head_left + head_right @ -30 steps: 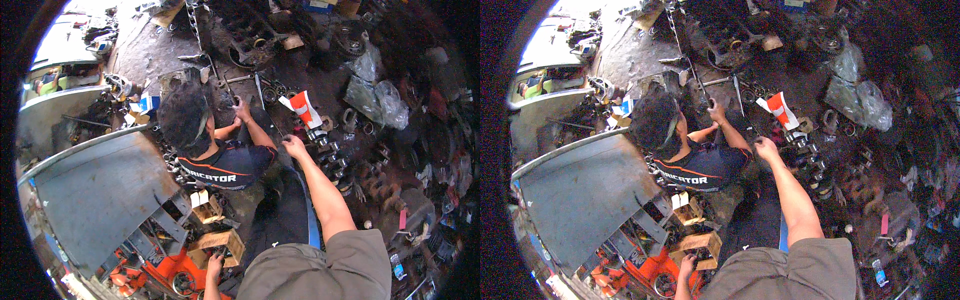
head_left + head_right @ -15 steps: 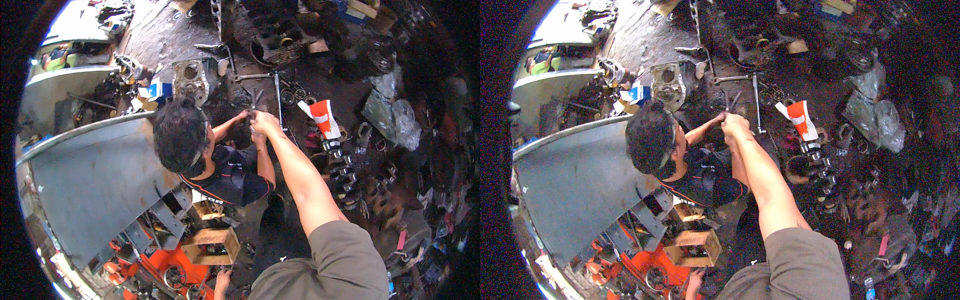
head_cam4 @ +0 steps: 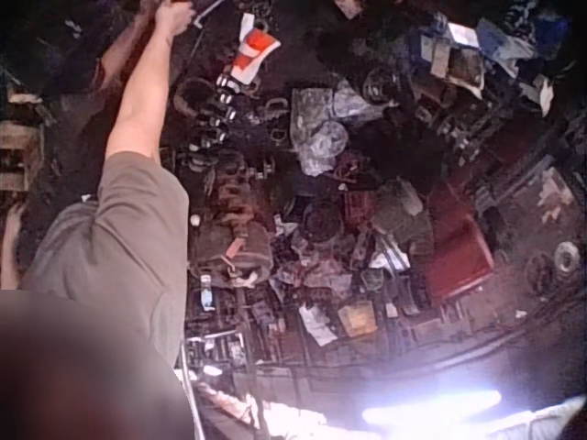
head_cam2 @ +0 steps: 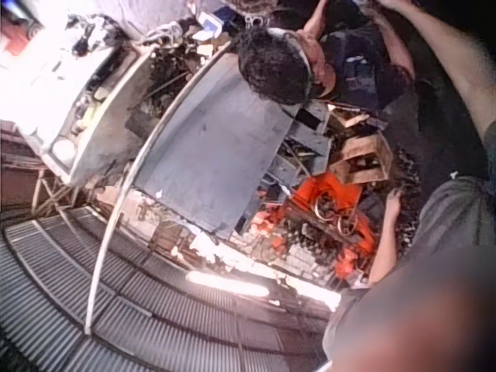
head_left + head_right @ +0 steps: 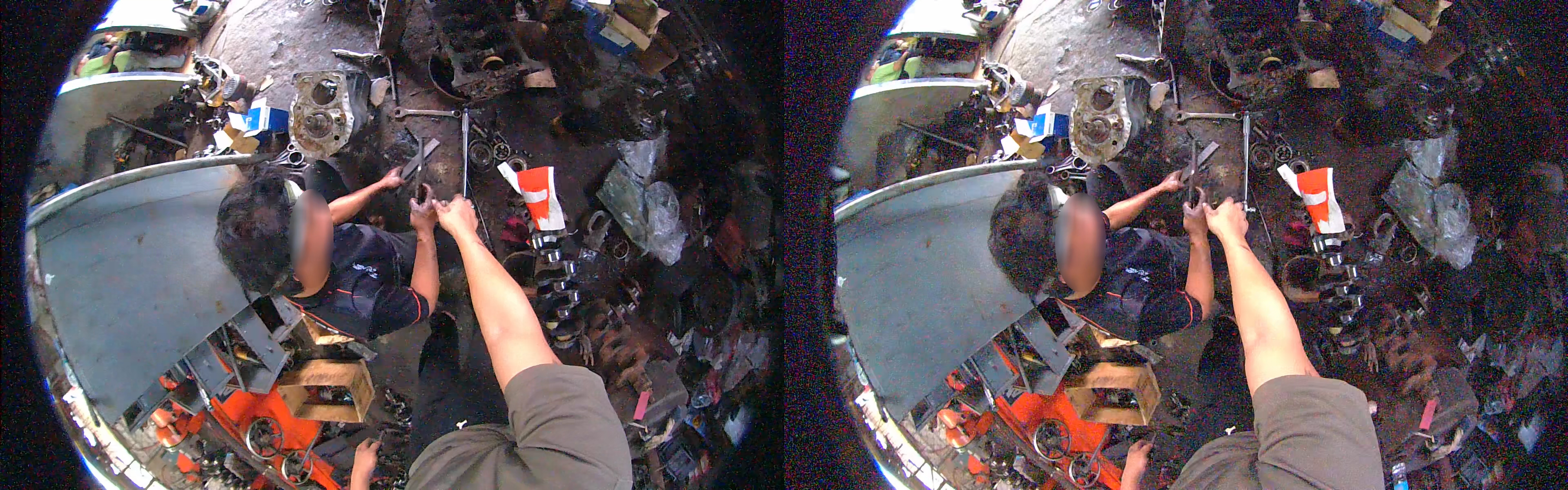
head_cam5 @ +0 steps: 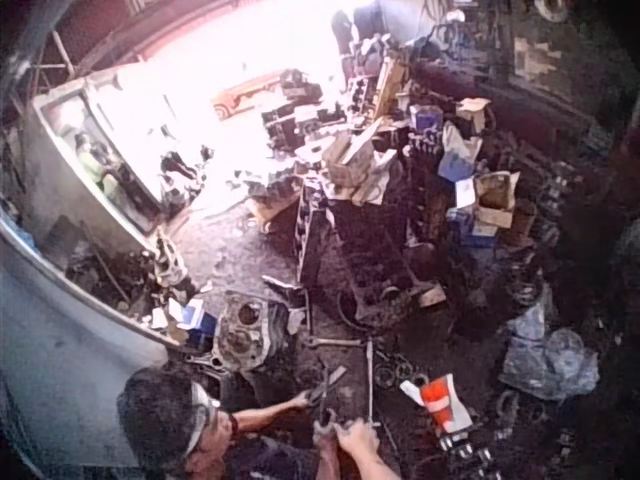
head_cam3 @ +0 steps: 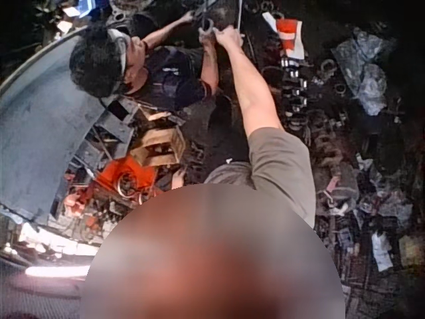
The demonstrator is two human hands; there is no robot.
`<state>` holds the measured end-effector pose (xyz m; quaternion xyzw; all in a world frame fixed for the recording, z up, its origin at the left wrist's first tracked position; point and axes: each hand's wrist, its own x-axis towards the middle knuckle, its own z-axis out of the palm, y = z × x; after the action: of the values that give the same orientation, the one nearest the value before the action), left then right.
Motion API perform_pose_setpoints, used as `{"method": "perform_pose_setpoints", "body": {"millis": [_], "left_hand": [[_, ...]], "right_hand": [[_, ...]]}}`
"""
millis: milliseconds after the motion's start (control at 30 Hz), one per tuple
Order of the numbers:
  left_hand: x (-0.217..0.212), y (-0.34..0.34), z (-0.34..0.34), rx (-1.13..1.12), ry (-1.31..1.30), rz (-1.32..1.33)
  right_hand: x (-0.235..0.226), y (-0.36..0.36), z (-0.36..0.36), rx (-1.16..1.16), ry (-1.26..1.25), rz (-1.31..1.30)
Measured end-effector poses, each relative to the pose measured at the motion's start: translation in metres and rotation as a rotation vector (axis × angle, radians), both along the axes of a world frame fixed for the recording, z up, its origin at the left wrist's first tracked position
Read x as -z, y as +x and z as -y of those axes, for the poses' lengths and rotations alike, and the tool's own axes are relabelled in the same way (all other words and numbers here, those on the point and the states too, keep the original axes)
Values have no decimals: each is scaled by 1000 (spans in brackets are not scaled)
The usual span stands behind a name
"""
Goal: The person secures a metal engine block in a red milling machine vise, then uses a wrench to tighten the vise. They walk to a nearby workbench, interact with another person, and return to the machine to continue adjusting the block and vise.
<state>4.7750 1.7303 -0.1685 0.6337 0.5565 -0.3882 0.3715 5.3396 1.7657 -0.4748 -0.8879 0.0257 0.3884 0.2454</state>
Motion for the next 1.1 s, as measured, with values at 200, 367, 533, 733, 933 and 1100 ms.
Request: {"method": "perform_pose_setpoints", "body": {"millis": [200, 367, 533, 733, 933, 1100], "left_hand": [[-6, 21, 7, -94, 118, -109], [3, 13, 5, -152, 55, -112], [8, 6, 3, 34, 47, 54], [19, 5, 4, -124, 45, -25], [26, -7, 7, 74, -31, 34], [24, -6, 13, 25, -18, -12]], "right_hand": [[4, 1, -1, -89, 105, -60], [3, -20, 30, -87, 258, 63], [17, -62, 102, -78, 104, -30], [17, -102, 203, -196, -105, -91], [-20, -116, 236, -240, -139, -187], [-50, -117, 218, -316, -130, -159]]}}
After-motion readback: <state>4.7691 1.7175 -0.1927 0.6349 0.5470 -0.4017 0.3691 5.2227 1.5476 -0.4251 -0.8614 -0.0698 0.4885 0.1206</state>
